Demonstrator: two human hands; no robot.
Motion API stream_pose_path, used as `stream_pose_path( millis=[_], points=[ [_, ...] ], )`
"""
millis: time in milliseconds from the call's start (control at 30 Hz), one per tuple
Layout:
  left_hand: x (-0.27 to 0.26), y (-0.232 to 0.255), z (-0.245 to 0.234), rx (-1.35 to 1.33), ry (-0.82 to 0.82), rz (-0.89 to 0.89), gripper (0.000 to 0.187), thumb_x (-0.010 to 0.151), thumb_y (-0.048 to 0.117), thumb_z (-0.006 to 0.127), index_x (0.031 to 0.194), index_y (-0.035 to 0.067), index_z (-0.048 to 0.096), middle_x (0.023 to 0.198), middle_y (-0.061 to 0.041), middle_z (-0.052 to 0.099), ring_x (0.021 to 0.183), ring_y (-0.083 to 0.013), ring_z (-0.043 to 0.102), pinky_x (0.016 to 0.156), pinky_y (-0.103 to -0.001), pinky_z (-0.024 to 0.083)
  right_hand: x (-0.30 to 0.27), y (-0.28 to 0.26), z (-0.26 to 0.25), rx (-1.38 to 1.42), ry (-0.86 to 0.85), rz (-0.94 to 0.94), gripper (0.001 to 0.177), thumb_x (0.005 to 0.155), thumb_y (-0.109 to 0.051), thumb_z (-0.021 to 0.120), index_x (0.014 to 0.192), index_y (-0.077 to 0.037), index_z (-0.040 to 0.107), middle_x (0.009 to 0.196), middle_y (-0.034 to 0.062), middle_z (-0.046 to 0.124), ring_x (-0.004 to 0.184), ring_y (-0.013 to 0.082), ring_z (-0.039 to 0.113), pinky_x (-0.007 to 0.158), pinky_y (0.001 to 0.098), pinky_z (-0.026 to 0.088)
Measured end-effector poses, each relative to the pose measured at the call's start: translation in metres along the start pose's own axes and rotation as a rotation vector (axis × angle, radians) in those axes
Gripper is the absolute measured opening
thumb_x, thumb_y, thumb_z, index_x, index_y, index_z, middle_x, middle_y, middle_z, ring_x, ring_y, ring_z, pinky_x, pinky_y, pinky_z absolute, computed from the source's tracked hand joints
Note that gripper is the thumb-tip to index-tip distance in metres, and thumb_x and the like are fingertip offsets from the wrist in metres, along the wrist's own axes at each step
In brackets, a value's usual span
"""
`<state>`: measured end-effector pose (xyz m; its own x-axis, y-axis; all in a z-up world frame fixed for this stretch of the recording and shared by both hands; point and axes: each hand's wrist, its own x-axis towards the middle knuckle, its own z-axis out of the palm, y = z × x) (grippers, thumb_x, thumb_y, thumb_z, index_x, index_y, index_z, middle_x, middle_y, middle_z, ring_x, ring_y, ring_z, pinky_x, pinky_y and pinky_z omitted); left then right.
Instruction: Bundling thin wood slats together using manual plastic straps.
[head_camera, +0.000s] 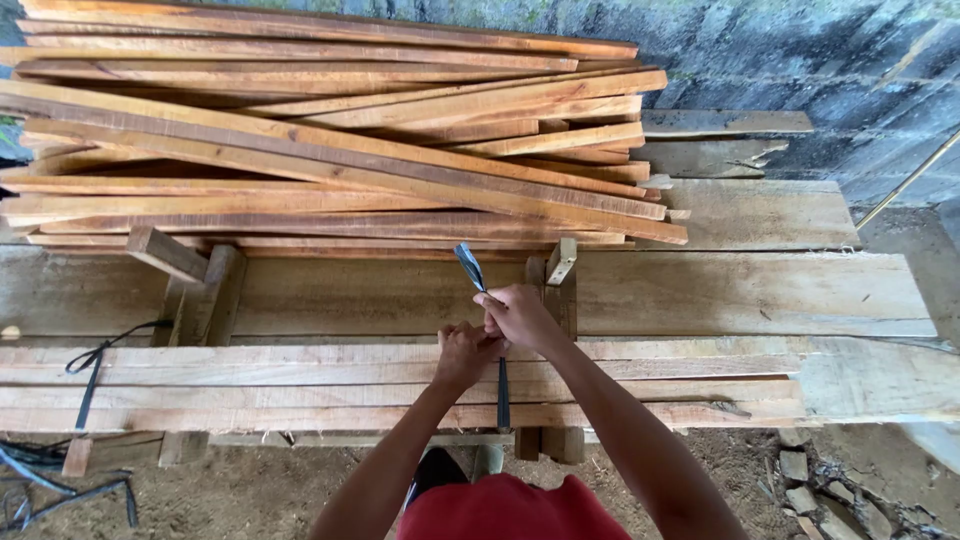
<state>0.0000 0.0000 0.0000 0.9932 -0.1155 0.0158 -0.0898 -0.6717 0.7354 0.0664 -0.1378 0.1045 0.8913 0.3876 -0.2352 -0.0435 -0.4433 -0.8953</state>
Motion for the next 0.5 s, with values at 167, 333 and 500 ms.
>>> stream_pose_path(
  millis=[167, 333, 500],
  points=[
    [-0.002, 0.006, -0.003, -0.074, -0.015, 0.002, 0.021, 0.093, 0.042, 0.071, 0.094, 0.021, 0.074, 0.071, -0.003, 0.069, 0.089, -0.0192, 0.065, 0.108, -0.044, 0.029, -0.019, 0.017, -0.009, -0.069, 0.068, -0.29, 0.029, 0.11, -0.03, 0.054, 0.115, -0.003, 0.064, 0.1, 0.0259, 0.072, 0.098, 0.046, 0.069, 0.079, 0.0594, 0.055],
    [0.004, -0.011, 0.008, -0.031, -0.034, -0.011, 0.028, 0.094, 0.052, 0.071, 0.095, 0.025, 0.072, 0.072, 0.0, 0.064, 0.09, -0.0157, 0.064, 0.108, -0.043, 0.029, -0.042, 0.073, -0.015, -0.391, 0.003, -0.306, 0.043, 0.106, -0.032, 0.056, 0.141, -0.009, 0.045, 0.118, 0.0251, 0.065, 0.094, 0.0421, 0.072, 0.078, 0.0616, 0.065],
    [0.006, -0.017, 0.012, -0.06, -0.056, -0.022, 0.03, 0.094, 0.054, 0.071, 0.094, 0.024, 0.072, 0.072, 0.001, 0.064, 0.092, -0.0153, 0.064, 0.11, -0.044, 0.027, -0.045, 0.105, -0.006, -0.85, 0.205, -0.834, 0.042, 0.089, -0.009, 0.07, 0.13, -0.007, 0.059, 0.115, 0.0116, 0.066, 0.114, 0.031, 0.067, 0.114, 0.0494, 0.051]
  ],
)
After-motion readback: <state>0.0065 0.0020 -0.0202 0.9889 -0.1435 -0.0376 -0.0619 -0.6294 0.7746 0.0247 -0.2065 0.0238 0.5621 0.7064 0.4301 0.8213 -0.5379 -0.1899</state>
